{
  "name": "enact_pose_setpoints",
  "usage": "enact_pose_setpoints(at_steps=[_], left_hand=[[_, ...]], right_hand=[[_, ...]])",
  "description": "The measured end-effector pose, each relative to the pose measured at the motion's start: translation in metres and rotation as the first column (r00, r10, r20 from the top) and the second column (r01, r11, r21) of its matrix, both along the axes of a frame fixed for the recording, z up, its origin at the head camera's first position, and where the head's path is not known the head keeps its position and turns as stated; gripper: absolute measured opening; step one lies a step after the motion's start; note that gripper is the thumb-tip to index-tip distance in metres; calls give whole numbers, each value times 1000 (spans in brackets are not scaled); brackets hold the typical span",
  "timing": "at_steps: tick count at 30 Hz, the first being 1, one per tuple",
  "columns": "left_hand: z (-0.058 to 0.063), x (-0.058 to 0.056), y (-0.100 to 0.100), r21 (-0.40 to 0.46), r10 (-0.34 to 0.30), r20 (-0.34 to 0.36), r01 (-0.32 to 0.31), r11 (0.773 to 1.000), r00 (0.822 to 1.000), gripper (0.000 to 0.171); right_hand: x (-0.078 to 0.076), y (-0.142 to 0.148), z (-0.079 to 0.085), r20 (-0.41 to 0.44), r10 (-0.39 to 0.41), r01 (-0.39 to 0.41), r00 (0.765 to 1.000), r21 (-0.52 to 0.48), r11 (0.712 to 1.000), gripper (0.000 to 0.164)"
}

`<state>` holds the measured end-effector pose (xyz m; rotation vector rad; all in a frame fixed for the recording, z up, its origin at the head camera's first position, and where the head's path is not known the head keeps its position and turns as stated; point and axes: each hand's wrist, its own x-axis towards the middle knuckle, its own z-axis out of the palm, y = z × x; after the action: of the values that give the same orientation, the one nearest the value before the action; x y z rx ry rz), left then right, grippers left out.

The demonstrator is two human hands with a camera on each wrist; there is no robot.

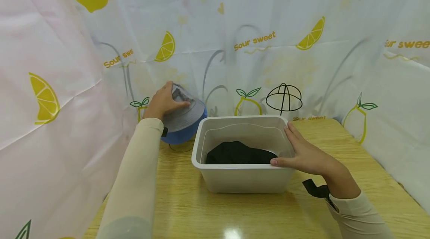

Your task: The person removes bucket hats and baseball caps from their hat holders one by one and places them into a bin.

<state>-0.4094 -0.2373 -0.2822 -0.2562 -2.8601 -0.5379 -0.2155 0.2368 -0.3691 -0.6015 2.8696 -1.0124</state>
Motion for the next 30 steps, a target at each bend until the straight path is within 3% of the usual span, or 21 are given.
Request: enact_pose_setpoints(at_steps=[7, 21, 30], left_hand=[[1, 1, 0, 37, -3, -36, 5, 999, 999, 123], [8, -1, -5, 114, 3, -181, 18, 993, 983, 112], [17, 3, -9, 164, 7, -212, 28, 986, 977, 103]], right_hand=[[0, 0, -1, -3, 2, -2, 1000, -1, 1000, 124], [1, 0, 1, 8, -2, 2, 1000, 7, 1000, 123], [1, 0, 3, 13, -2, 2, 1000, 5, 1000, 124]])
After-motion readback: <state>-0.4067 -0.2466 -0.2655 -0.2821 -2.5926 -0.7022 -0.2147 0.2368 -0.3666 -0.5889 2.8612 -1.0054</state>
